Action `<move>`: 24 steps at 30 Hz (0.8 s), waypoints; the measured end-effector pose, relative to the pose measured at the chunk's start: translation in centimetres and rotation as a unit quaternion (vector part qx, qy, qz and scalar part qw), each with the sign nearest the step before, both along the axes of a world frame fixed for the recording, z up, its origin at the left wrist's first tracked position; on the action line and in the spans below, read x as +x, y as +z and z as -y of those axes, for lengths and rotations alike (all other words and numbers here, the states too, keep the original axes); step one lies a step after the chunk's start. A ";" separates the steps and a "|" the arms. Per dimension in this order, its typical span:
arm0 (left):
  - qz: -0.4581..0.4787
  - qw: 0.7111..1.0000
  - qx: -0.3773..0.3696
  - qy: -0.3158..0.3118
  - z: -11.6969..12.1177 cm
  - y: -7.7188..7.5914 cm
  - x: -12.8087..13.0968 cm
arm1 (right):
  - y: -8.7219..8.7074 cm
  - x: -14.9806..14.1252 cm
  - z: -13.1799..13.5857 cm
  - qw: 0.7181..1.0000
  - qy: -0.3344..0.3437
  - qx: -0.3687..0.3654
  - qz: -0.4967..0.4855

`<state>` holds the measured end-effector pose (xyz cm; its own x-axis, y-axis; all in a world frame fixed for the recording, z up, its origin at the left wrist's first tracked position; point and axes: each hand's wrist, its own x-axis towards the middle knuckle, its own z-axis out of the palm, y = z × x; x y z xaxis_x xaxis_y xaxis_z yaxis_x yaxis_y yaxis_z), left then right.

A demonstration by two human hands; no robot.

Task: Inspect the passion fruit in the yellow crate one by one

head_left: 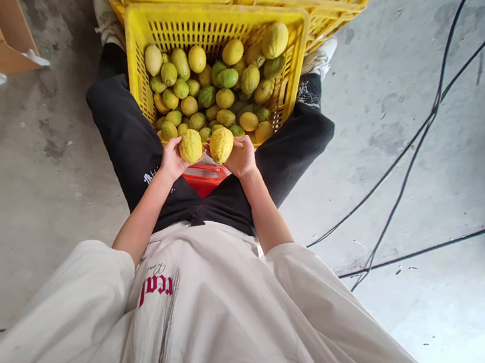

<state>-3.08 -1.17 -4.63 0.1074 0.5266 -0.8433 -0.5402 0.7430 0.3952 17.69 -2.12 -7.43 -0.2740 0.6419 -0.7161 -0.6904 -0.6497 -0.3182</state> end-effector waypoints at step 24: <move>0.002 1.000 0.013 -0.021 -0.2 -0.1 -0.2 | -0.1 0.1 -0.1 1.000 0.017 -0.007 -0.004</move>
<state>-3.30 -0.98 -4.75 0.1326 0.5428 -0.8293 -0.5101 0.7548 0.4125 17.80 -2.01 -7.57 -0.3005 0.6220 -0.7231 -0.6702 -0.6771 -0.3038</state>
